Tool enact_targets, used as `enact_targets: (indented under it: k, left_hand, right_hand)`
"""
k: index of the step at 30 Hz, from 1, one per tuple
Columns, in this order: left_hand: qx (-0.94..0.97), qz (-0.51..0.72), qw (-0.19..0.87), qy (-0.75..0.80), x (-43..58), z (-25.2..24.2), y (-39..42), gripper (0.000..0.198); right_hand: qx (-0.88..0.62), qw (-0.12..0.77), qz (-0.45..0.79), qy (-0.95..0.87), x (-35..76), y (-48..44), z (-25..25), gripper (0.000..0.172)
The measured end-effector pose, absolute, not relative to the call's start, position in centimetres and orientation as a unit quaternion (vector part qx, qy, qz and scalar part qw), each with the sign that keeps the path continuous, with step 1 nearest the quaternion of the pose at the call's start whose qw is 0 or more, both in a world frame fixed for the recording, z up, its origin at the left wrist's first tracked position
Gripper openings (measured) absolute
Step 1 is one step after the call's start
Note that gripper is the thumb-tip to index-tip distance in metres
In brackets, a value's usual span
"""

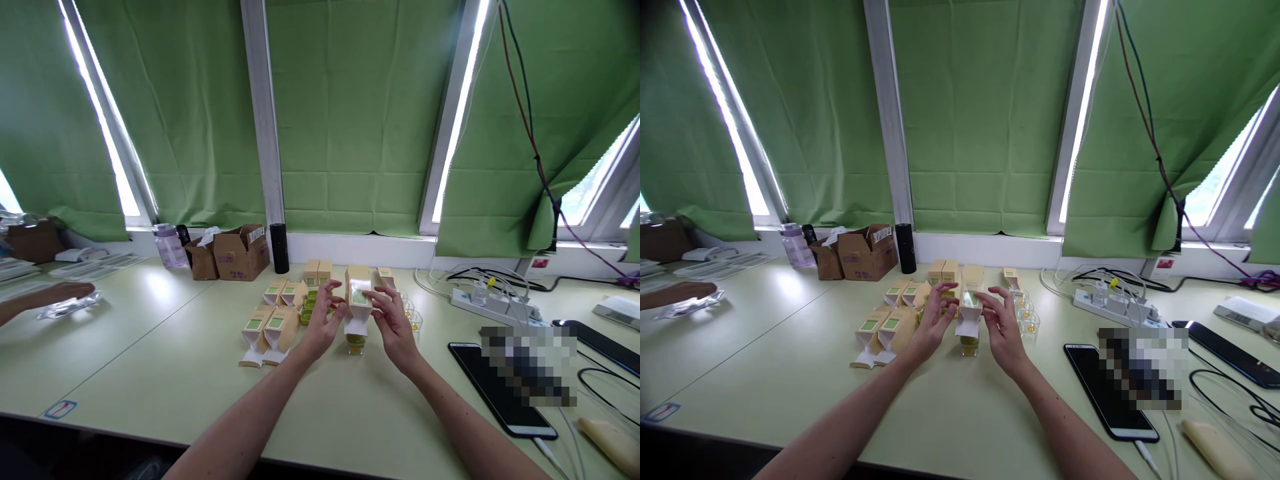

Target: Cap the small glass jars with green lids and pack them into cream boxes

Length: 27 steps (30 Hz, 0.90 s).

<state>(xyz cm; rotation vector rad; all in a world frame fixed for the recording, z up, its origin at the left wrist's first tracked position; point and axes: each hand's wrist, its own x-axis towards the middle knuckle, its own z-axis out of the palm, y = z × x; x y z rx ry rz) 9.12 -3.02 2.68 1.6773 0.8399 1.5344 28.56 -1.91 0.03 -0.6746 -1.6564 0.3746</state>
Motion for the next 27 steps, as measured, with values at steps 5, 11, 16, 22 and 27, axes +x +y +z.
enact_targets:
  k: [5,11,16,22,27]
  left_hand:
    - [0.725,0.574,0.244,0.293,8.7,2.6,-3.0,0.044]
    - [0.739,0.566,0.218,0.294,8.9,2.7,-2.9,0.039]
    - [0.724,0.576,0.222,0.309,9.0,2.4,-2.8,0.036]
    - [0.703,0.593,0.231,0.318,9.2,1.9,-2.3,0.030]
    - [0.693,0.608,0.236,0.306,9.2,1.4,-1.7,0.029]
  right_hand:
    - [-0.280,0.620,0.185,-0.709,28.6,-1.7,0.0,0.037]
    - [-0.287,0.612,0.223,-0.702,28.4,-2.0,-0.2,0.035]
    - [-0.286,0.602,0.239,-0.706,28.6,-1.6,-0.7,0.035]
    - [-0.276,0.598,0.270,-0.702,28.5,-1.6,-0.7,0.035]
    - [-0.286,0.594,0.290,-0.694,28.4,-2.1,-0.3,0.034]
